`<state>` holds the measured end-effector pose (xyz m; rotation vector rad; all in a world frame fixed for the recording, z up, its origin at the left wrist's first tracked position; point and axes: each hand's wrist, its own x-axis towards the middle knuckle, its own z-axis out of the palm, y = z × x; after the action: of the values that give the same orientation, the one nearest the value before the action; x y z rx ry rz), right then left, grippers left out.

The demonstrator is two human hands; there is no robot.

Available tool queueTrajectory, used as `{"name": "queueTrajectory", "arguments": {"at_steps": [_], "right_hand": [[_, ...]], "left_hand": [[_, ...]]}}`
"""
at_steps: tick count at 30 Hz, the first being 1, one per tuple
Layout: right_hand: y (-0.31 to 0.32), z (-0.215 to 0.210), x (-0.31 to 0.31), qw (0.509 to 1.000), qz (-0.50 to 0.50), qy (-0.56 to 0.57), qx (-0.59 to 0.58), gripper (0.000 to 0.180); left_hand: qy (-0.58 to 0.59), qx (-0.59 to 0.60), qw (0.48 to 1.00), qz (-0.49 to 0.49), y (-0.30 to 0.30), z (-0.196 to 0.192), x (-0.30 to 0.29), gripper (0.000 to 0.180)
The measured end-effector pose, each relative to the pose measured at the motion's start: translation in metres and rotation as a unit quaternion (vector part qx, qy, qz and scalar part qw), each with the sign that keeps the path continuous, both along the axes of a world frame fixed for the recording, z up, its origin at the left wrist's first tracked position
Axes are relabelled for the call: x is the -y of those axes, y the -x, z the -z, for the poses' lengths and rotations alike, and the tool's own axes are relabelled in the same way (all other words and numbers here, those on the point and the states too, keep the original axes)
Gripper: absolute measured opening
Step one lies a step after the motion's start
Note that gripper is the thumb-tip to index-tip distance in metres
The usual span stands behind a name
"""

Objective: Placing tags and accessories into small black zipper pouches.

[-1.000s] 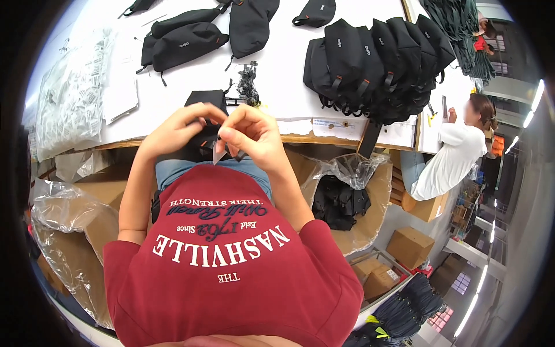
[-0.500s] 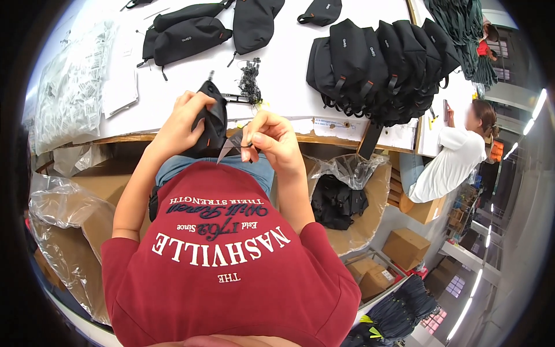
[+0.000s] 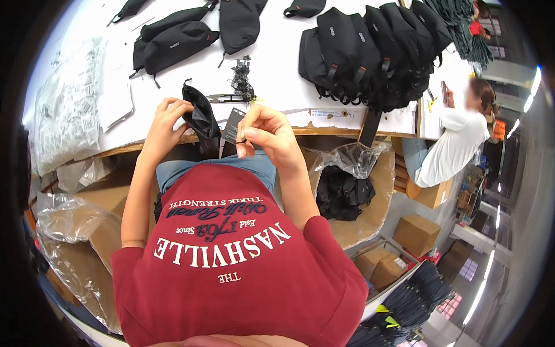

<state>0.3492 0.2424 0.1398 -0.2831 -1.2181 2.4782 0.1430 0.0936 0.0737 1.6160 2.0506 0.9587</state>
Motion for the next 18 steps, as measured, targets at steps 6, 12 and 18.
{"name": "queueTrajectory", "arguments": {"at_steps": [6,12,18], "right_hand": [[-0.002,-0.004,0.000,0.999,0.016,-0.037,0.022,0.022],[-0.019,0.004,-0.020,0.996,0.089,-0.016,-0.013,0.013],[-0.024,0.005,-0.026,0.996,0.079,-0.047,-0.020,0.014]], "left_hand": [[-0.046,-0.145,0.987,0.046,0.008,-0.003,-0.004,0.028],[0.040,0.091,0.994,0.033,-0.012,-0.025,0.012,0.028],[0.098,0.212,0.970,0.074,-0.031,-0.037,0.021,0.024]]}}
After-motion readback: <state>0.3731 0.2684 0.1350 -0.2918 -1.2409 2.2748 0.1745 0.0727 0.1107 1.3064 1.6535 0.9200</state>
